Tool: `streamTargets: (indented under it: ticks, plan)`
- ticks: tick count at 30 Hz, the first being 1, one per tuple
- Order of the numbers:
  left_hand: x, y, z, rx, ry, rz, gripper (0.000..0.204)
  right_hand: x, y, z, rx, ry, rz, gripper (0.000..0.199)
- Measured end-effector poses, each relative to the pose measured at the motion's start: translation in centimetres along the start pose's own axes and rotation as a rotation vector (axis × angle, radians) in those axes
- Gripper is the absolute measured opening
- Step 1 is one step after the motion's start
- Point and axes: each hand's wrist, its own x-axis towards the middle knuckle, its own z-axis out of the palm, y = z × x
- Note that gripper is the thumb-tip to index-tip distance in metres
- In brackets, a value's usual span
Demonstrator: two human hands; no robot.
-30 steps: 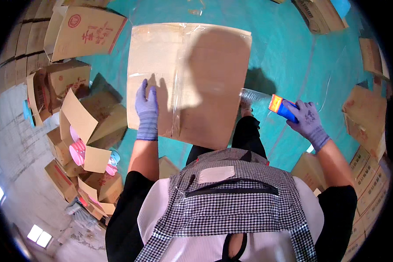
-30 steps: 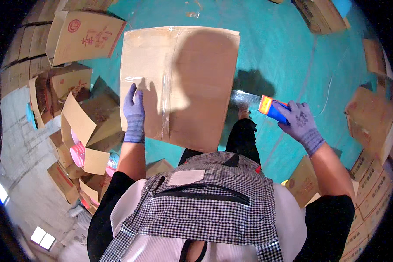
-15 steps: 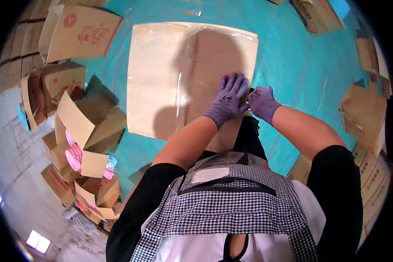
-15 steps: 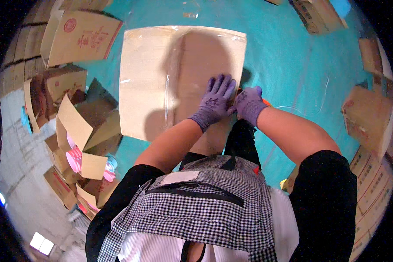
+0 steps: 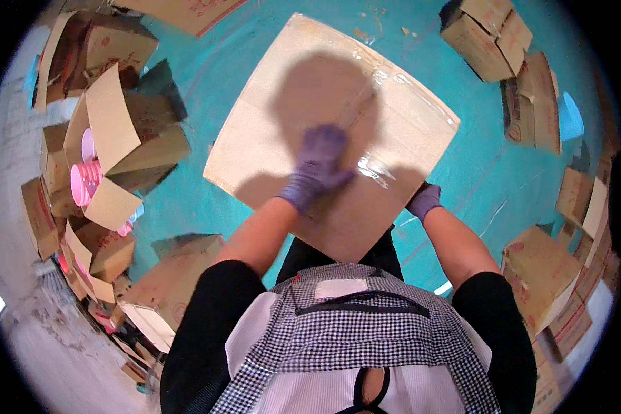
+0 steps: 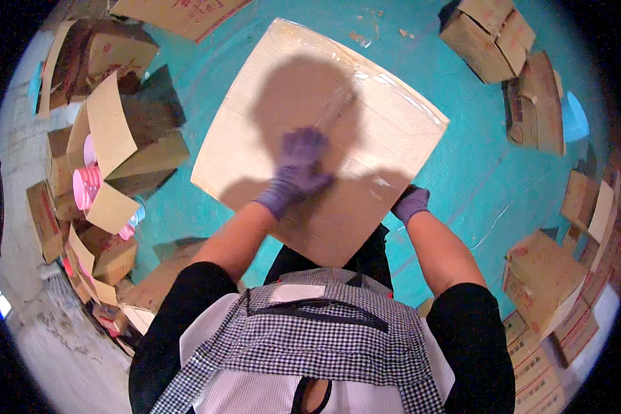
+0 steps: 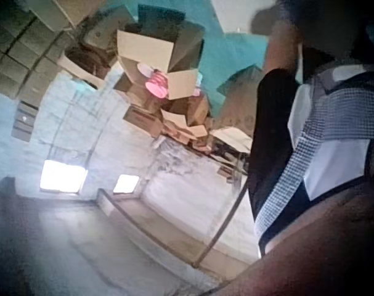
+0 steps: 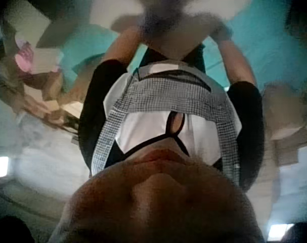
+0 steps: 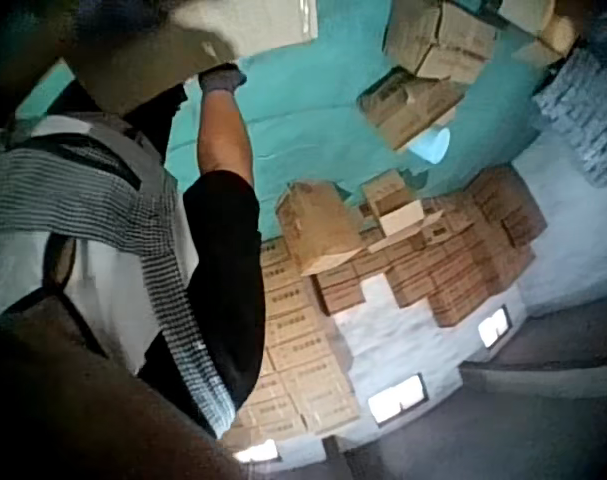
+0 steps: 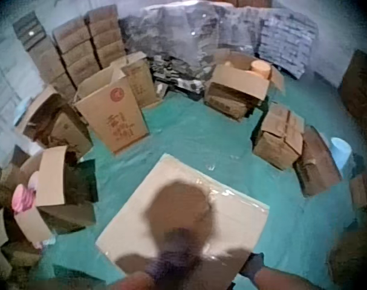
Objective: The person packs yellow cylindrical containers into a cardboard box, seals it with tape, and writes on it with a marker. They then move to another box, pack it with similar containers, and seal it. The person also handles a plastic bag and other items in the room.
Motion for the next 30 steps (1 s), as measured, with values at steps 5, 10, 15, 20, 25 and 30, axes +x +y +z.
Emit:
streamTargets:
  ticks: [5,10,15,20,25,30]
  plan:
    - [-4.5,-8.4,-0.4,0.213,0.202,-0.301,0.079,-8.9,-6.1,-3.1,-1.127,0.352,0.066,0.047]
    - [-2.4,-7.0,0.4,0.059,0.396,-0.500,0.076,-18.1,-8.3,-9.4,-1.062,0.814,-0.191,0.074]
    - [-1.6,1.2,-2.4,-0.702,0.417,-0.498,0.057,-24.2,-16.2,-10.2,-1.166,0.622,-0.964,0.078]
    - [0.1,13.2,-3.3,-1.441,0.518,-0.175,0.056,-24.3,-25.8,-7.0,-1.305,0.020,-1.553,0.079]
    - [-0.3,19.7,-8.7,-1.352,0.812,-0.319,0.057,-24.3,-30.5,-6.5,-1.293,-0.264,-1.830,0.076]
    - [-0.4,22.6,-8.0,-1.564,0.993,-0.629,0.046,-25.1,-32.1,-3.9,-1.390,-0.561,-1.925,0.077]
